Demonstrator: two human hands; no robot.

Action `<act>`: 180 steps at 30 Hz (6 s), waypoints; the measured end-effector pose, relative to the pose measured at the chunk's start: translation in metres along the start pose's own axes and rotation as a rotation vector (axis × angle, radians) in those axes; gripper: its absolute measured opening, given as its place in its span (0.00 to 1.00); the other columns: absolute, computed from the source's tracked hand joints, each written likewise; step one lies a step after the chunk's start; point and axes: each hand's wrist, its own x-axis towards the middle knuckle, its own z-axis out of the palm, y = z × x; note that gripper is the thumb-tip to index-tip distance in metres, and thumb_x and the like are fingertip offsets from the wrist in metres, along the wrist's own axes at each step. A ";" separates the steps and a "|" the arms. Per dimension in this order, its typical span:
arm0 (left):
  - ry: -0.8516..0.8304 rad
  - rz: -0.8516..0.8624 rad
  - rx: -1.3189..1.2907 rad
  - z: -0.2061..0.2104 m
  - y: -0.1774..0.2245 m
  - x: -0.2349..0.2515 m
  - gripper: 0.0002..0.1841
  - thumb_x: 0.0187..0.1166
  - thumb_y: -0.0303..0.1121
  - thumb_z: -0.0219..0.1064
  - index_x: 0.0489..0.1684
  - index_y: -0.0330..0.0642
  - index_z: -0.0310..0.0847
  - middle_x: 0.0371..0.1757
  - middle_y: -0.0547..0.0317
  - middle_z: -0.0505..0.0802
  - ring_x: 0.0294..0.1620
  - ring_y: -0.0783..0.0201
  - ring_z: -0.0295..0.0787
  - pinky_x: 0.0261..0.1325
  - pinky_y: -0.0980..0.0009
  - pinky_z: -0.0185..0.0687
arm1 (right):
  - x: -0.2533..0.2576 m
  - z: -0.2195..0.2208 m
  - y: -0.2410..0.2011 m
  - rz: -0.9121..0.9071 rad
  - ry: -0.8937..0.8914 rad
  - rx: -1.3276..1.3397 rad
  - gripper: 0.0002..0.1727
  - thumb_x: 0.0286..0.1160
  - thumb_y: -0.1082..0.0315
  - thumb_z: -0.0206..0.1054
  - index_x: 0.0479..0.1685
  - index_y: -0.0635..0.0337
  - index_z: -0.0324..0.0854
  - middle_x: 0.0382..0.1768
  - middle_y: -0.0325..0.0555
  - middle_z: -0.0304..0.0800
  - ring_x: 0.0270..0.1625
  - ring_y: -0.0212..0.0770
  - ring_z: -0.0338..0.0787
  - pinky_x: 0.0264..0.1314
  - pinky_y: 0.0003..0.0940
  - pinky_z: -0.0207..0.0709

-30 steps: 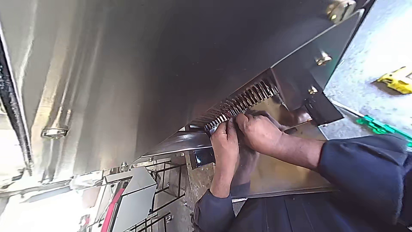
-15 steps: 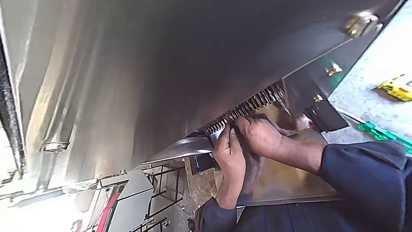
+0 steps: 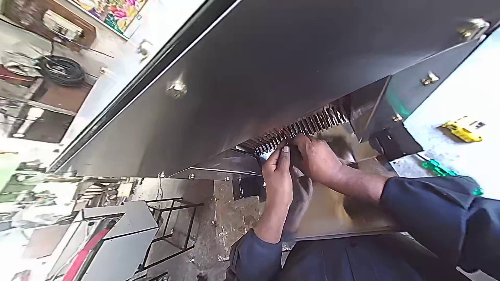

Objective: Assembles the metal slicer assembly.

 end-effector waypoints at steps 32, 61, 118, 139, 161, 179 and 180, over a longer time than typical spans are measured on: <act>-0.207 0.096 -0.354 -0.023 0.052 -0.004 0.15 0.85 0.22 0.54 0.62 0.33 0.83 0.61 0.48 0.91 0.61 0.58 0.88 0.65 0.56 0.85 | 0.005 -0.013 -0.064 0.005 0.321 0.146 0.09 0.82 0.66 0.62 0.45 0.62 0.83 0.39 0.55 0.90 0.46 0.55 0.92 0.49 0.56 0.84; 0.064 0.167 -0.184 0.006 0.088 -0.010 0.16 0.88 0.26 0.48 0.60 0.31 0.82 0.50 0.49 0.93 0.53 0.59 0.92 0.61 0.57 0.87 | 0.027 -0.052 -0.050 -0.264 0.142 0.296 0.09 0.80 0.68 0.64 0.51 0.61 0.86 0.45 0.54 0.90 0.50 0.52 0.92 0.52 0.50 0.85; -0.623 0.915 0.804 -0.099 -0.011 -0.036 0.18 0.88 0.45 0.60 0.63 0.48 0.91 0.61 0.59 0.96 0.64 0.62 0.92 0.71 0.62 0.85 | -0.057 -0.045 0.027 0.096 -0.028 -0.246 0.17 0.76 0.48 0.70 0.42 0.54 0.87 0.45 0.47 0.89 0.48 0.47 0.90 0.51 0.52 0.84; -0.750 0.759 0.172 -0.128 -0.078 -0.035 0.13 0.85 0.39 0.64 0.49 0.46 0.94 0.44 0.60 0.96 0.48 0.68 0.93 0.55 0.71 0.88 | -0.009 0.008 -0.074 0.226 0.611 -0.366 0.13 0.83 0.59 0.67 0.51 0.60 0.78 0.35 0.43 0.93 0.34 0.36 0.94 0.38 0.39 0.89; -0.775 0.756 0.116 -0.128 -0.081 -0.033 0.13 0.86 0.39 0.63 0.48 0.46 0.94 0.43 0.61 0.96 0.48 0.69 0.93 0.56 0.72 0.88 | 0.019 0.028 -0.065 0.076 0.708 -0.535 0.08 0.85 0.64 0.63 0.47 0.60 0.81 0.25 0.42 0.87 0.25 0.37 0.88 0.26 0.38 0.82; -0.784 0.732 0.066 -0.132 -0.081 -0.030 0.13 0.85 0.37 0.63 0.49 0.43 0.94 0.45 0.60 0.97 0.52 0.69 0.93 0.61 0.74 0.87 | 0.016 0.046 -0.062 0.348 0.543 -0.739 0.10 0.80 0.60 0.61 0.41 0.58 0.79 0.20 0.48 0.84 0.24 0.56 0.89 0.23 0.55 0.76; -0.780 0.732 0.060 -0.133 -0.081 -0.029 0.13 0.85 0.37 0.64 0.49 0.43 0.94 0.45 0.60 0.97 0.52 0.69 0.93 0.61 0.74 0.87 | 0.019 0.043 -0.067 0.331 0.570 -0.750 0.11 0.79 0.60 0.61 0.41 0.60 0.79 0.21 0.50 0.85 0.24 0.57 0.89 0.23 0.57 0.76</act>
